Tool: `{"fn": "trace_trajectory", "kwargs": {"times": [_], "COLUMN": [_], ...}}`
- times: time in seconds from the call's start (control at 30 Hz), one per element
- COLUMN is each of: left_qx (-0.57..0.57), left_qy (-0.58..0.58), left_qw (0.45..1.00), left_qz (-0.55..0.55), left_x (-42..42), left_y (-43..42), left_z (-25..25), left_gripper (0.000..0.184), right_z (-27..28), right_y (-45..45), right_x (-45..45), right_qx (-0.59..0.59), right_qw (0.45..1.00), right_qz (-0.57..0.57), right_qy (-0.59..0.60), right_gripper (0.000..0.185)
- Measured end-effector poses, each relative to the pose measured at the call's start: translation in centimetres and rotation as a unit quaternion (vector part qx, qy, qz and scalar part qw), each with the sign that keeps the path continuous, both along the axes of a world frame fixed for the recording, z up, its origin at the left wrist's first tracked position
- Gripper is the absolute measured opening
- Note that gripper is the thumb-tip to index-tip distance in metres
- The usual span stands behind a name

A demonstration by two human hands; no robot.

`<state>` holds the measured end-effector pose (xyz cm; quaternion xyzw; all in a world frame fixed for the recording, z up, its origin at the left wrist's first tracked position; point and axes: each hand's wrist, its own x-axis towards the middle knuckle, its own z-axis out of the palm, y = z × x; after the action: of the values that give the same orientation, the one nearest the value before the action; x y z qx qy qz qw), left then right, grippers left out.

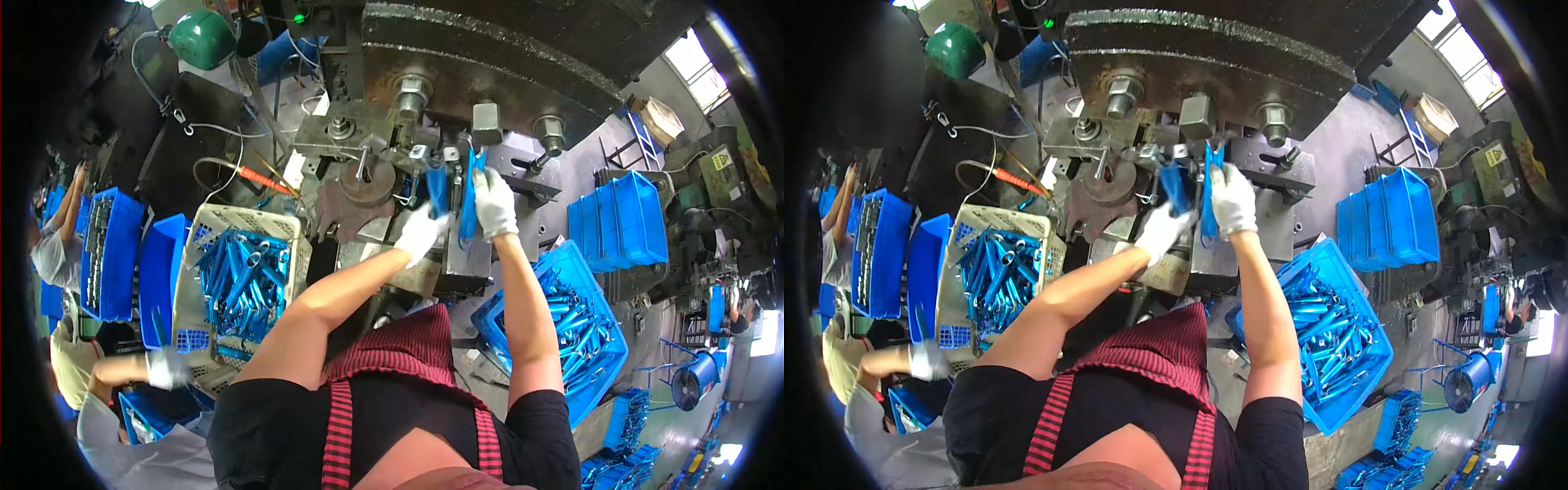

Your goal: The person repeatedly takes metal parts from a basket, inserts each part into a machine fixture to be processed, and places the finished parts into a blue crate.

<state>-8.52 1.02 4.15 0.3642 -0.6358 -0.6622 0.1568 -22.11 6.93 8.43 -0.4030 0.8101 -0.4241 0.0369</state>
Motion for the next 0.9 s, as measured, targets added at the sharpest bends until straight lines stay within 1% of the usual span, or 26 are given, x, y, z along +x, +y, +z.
{"fn": "trace_trajectory", "kwargs": {"times": [0.03,0.07,0.1,0.13,0.17,0.2,0.23,0.3,0.33,0.37,0.43,0.47,0.5,0.53,0.57,0.63,0.67,0.77,0.8,0.83,0.9], "left_qx": [-0.01,0.026,0.062,0.129,0.195,0.251,0.301,0.391,0.356,0.418,0.391,0.389,0.386,0.325,0.324,0.322,0.336,0.328,0.347,0.376,0.347], "left_qy": [-0.028,-0.008,0.011,0.1,0.186,0.265,0.34,0.344,0.363,0.397,0.318,0.309,0.3,0.241,0.228,0.202,0.216,0.235,0.258,0.229,0.154], "left_qw": [0.999,1.0,0.997,0.983,0.954,0.901,0.828,0.82,0.836,0.815,0.864,0.868,0.872,0.912,0.914,0.914,0.908,0.911,0.899,0.896,0.923], "left_qz": [-0.015,0.013,0.041,0.088,0.135,0.235,0.33,0.238,0.207,0.054,0.006,-0.005,-0.017,0.066,0.091,0.14,0.127,0.086,0.07,0.057,0.066], "left_x": [2.4,4.5,6.5,9.0,11.3,12.2,12.6,14.6,13.8,13.5,11.4,10.3,9.1,7.8,7.0,5.7,5.5,3.0,1.7,0.7,-1.5], "left_y": [1.2,1.7,1.3,0.3,-0.4,-0.8,-1.8,-4.8,-5.3,-6.6,-8.1,-8.8,-9.6,-10.1,-10.1,-9.3,-8.7,-6.3,-5.6,-4.3,-1.7], "left_z": [0.5,-2.5,-5.5,-4.5,-2.4,0.4,2.3,1.3,2.0,1.8,3.6,4.0,4.3,4.1,4.0,4.8,5.2,6.6,6.1,7.0,7.3], "left_gripper": [0.026,0.025,0.024,0.025,0.026,0.025,0.023,0.025,0.026,0.031,0.03,0.03,0.03,0.028,0.03,0.034,0.034,0.034,0.026,0.027,0.029], "right_z": [0.7,0.2,-0.2,-0.5,-0.9,-1.6,-1.9,-2.1,-2.1,-2.1,-2.7,-2.4,-2.7,-3.2,-3.6,-3.2,-3.1,-2.4,-1.5,-2.0,-4.1], "right_y": [-0.8,-1.7,-2.7,-3.5,-4.0,-4.6,-4.9,-5.5,-5.5,-5.8,-6.2,-6.2,-6.4,-6.7,-6.9,-6.8,-6.7,-7.2,-7.2,-6.9,-6.3], "right_x": [0.4,0.3,0.1,0.0,0.0,-0.2,-0.2,0.0,0.3,0.2,0.1,0.2,0.1,0.1,-0.2,-0.4,-0.4,-0.8,-0.4,-0.6,-1.4], "right_qx": [0.009,0.014,0.048,0.05,0.054,0.032,0.037,0.046,0.044,0.048,0.061,0.068,0.056,0.042,0.028,0.061,0.078,0.167,0.199,0.177,0.128], "right_qw": [0.998,0.999,0.998,0.997,0.997,0.998,0.997,0.997,0.996,0.997,0.998,0.997,0.998,0.998,0.997,0.996,0.995,0.983,0.978,0.983,0.99], "right_qz": [0.022,0.02,0.018,0.016,0.014,0.015,0.014,0.01,0.012,0.013,0.017,0.022,0.018,0.013,0.008,0.01,0.01,0.005,-0.003,-0.016,-0.041], "right_qy": [-0.058,0.022,0.047,0.05,0.052,0.061,0.06,0.062,0.07,0.05,0.009,-0.043,-0.004,0.034,0.073,0.069,0.063,0.076,0.062,0.055,0.043], "right_gripper": [0.035,0.037,0.038,0.036,0.034,0.035,0.035,0.034,0.034,0.036,0.038,0.038,0.038,0.038,0.039,0.039,0.039,0.04,0.038,0.035,0.03]}}
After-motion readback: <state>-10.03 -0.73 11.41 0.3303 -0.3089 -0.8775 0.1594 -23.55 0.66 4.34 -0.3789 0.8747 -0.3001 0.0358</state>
